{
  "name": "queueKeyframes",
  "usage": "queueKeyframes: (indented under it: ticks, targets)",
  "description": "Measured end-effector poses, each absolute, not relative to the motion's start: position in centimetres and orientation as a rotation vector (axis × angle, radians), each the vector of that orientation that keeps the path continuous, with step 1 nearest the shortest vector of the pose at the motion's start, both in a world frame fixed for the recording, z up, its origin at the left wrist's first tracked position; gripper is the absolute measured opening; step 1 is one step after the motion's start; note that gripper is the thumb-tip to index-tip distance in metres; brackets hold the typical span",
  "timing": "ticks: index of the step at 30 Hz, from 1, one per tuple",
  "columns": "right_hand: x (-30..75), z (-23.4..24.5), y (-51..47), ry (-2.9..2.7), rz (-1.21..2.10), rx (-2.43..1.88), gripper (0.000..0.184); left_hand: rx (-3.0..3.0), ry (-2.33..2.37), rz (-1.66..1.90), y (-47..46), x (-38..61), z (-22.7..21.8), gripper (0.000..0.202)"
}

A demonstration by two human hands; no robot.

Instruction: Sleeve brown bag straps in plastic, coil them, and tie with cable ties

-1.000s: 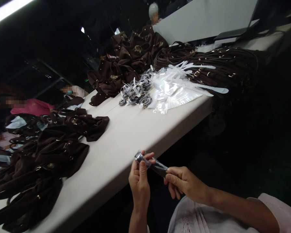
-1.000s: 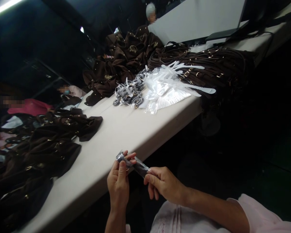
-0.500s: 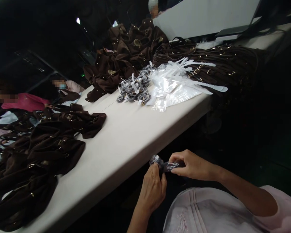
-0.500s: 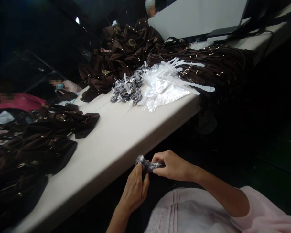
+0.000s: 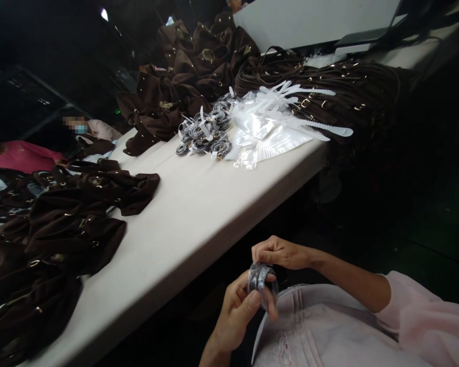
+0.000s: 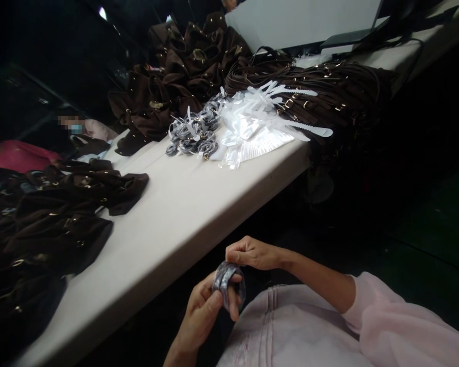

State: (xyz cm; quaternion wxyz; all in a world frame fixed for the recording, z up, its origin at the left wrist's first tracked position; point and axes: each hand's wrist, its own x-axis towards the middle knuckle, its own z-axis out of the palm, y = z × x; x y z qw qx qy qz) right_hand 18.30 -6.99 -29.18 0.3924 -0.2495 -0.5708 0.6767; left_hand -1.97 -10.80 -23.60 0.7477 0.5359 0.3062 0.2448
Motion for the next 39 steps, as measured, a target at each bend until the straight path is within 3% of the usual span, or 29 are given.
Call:
queueKeyframes:
  ticks: [6, 8, 11, 13, 17, 20, 27, 30, 34, 39]
  targets:
    - [16.0, -29.3, -8.4, -1.088, 1.8, -0.597, 0.052, 1.04, 0.684, 0.923, -10.0, -2.1, -22.0, 0.038]
    - [15.7, -29.0, -8.7, -1.155, 1.661, -0.645, 0.057, 1.021, 0.736, 1.044, -9.4, -2.3, -21.3, 0.035]
    - [15.8, -28.4, -9.0, -1.421, 1.363, -0.765, 0.039, 1.078, 0.841, 1.17, -8.6, -2.5, -21.1, 0.031]
    - [15.9, -28.1, -9.3, -1.532, 1.291, -0.808, 0.038, 1.156, 0.916, 1.239, -8.1, -2.4, -21.4, 0.031]
    - [15.5, -27.6, -10.2, -1.475, 1.516, -0.796, 0.043, 1.414, 1.107, 1.295, -7.6, -1.9, -22.5, 0.032]
    - [15.2, -27.2, -10.9, -1.344, 1.67, -0.74, 0.041, 1.732, 1.193, 1.175, -7.4, -1.8, -23.4, 0.037]
    - [17.6, -25.4, -10.7, -1.362, 1.731, -0.894, 0.015, 2.41, 1.078, 0.636, -7.2, -3.4, -25.7, 0.05]
    - [18.7, -24.5, -10.0, -1.452, 1.581, -1.04, 0.018, 2.495, 1.07, 0.495, -7.2, -3.7, -26.2, 0.036]
    - [19.3, -24.4, -8.6, -1.636, 1.222, -1.101, 0.016, 2.367, 1.075, 0.33, -7.7, -3.5, -25.5, 0.016]
    - [19.5, -26.0, -7.0, -1.822, 1.123, -0.894, 0.026, 1.804, 0.849, 0.252, -9.3, -3.2, -23.3, 0.029]
